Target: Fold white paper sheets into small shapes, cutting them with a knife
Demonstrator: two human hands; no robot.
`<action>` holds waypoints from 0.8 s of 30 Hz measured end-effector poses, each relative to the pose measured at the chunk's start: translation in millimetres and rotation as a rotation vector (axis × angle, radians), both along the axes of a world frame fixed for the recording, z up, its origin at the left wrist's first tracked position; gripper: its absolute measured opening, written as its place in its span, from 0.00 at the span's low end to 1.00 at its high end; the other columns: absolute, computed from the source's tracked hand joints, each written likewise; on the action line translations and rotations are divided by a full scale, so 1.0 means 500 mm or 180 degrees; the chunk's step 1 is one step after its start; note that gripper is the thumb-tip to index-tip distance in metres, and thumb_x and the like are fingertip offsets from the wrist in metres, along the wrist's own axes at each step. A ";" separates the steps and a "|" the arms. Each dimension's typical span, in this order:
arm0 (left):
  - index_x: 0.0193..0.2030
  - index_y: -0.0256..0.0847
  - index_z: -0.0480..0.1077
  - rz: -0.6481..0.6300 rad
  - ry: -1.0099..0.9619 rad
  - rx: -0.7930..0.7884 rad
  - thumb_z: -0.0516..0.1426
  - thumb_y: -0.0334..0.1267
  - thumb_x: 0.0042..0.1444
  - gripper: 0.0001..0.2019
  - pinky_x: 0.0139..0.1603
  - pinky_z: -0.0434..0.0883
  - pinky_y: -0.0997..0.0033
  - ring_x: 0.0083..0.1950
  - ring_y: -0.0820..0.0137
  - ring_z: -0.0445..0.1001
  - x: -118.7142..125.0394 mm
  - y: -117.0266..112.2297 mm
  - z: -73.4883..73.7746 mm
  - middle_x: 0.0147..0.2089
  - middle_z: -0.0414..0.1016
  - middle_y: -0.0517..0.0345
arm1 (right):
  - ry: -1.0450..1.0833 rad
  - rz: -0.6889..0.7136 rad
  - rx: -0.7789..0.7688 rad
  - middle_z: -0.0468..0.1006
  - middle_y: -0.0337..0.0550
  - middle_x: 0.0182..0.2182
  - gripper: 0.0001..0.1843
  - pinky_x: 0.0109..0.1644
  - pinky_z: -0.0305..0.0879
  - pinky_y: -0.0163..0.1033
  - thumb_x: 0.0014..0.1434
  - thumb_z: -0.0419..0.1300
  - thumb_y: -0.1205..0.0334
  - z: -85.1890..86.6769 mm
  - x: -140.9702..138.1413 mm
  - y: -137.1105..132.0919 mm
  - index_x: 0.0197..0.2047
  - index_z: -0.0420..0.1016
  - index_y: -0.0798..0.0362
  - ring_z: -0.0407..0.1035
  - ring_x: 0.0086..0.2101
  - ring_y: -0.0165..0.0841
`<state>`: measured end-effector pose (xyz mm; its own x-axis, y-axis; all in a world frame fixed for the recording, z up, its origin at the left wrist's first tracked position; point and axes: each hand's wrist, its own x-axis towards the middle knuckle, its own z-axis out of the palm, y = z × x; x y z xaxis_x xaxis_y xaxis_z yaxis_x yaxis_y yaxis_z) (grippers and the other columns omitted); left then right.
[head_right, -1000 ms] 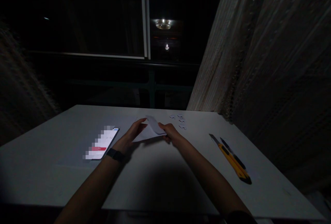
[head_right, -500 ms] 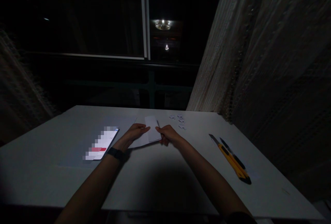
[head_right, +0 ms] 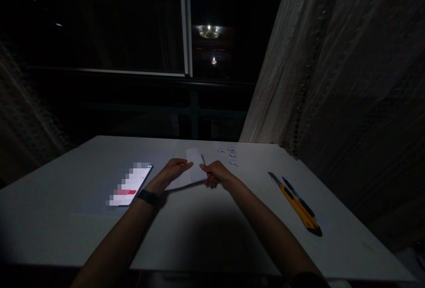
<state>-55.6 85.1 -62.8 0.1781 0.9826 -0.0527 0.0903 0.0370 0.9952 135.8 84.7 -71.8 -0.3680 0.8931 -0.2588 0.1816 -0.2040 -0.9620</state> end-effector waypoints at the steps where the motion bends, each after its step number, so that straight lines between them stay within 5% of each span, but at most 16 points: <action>1: 0.22 0.35 0.68 -0.0021 -0.0013 -0.0019 0.64 0.49 0.36 0.17 0.24 0.58 0.75 0.23 0.74 0.64 0.000 0.000 -0.001 0.21 0.69 0.60 | -0.0040 -0.0029 0.0015 0.72 0.45 0.11 0.24 0.09 0.57 0.28 0.54 0.58 0.49 -0.001 -0.001 0.000 0.17 0.67 0.60 0.62 0.09 0.26; 24: 0.23 0.35 0.68 0.0121 -0.0065 0.0184 0.64 0.50 0.35 0.18 0.24 0.57 0.75 0.24 0.74 0.63 0.000 -0.001 0.009 0.21 0.68 0.60 | -0.0124 0.0068 -0.0091 0.75 0.45 0.14 0.20 0.11 0.57 0.27 0.50 0.62 0.51 0.013 0.003 -0.010 0.19 0.69 0.60 0.65 0.12 0.26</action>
